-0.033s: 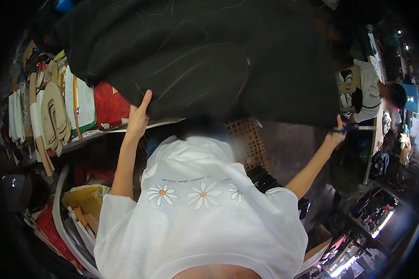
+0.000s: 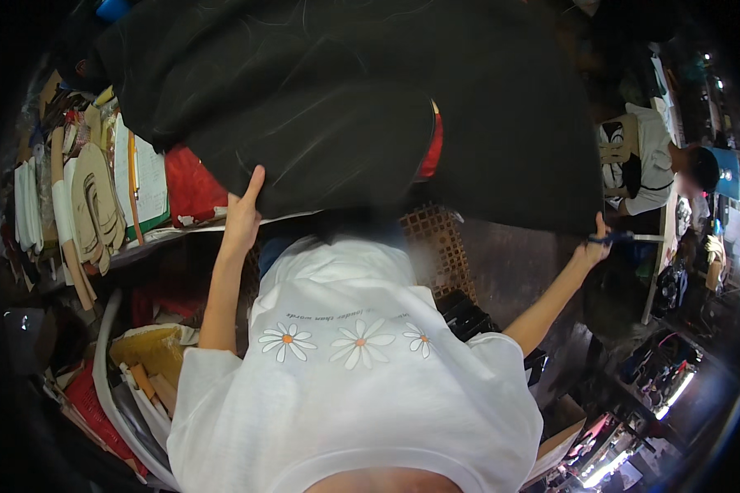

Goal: The person traces a red letter U template on black fabric with a white marker, then removes the template and cuts along the traced outline using scissors. The person continues cutting additional traced shapes from the same fabric sheet.

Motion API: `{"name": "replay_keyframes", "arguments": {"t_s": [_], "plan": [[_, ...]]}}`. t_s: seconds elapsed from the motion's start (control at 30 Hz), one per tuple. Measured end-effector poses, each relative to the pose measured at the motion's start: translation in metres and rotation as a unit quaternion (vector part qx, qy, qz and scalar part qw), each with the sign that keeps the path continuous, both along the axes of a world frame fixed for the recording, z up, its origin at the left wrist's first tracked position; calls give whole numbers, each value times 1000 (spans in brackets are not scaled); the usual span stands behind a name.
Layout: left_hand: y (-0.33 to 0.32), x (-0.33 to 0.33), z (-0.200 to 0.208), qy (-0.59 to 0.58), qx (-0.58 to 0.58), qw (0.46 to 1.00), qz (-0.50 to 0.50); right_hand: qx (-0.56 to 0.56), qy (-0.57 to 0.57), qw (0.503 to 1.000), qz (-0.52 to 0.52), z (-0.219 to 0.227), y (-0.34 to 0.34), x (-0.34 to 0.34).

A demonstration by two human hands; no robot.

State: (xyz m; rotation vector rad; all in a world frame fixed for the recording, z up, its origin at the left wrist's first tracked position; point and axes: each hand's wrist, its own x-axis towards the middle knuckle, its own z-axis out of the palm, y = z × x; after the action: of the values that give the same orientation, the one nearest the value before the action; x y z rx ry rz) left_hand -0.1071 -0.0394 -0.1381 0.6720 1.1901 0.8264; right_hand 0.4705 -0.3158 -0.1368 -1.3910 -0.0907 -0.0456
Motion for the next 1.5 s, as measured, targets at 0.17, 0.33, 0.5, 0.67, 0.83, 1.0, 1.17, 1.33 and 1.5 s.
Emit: {"name": "replay_keyframes", "arguments": {"t_s": [0.17,0.33,0.5,0.67,0.83,1.0,1.17,1.33,1.5], "plan": [[-69,-20,-22,-108,-189,976,27,-552,-53,818,-157,-24,-63,-38],[-106,-6,-25,179,-11,943,-281,-549,-164,820,20,-2,-21,-91],[-101,-17,0,10,-82,988,-134,-435,89,701,558,44,44,-132],[-103,-31,16,-108,-210,968,-86,-444,182,497,723,57,87,-139],[-104,-30,17,-81,-219,967,-101,-442,201,477,732,55,120,-140],[-104,-32,20,-56,-204,966,-148,-414,157,473,762,40,160,-149],[-106,-33,18,-74,-186,966,-162,-428,159,452,766,35,178,-152],[-108,-37,14,-71,-179,968,-164,-344,231,466,782,30,174,-153],[-107,-40,10,-97,-164,966,-176,-299,274,444,799,25,178,-149]]}}
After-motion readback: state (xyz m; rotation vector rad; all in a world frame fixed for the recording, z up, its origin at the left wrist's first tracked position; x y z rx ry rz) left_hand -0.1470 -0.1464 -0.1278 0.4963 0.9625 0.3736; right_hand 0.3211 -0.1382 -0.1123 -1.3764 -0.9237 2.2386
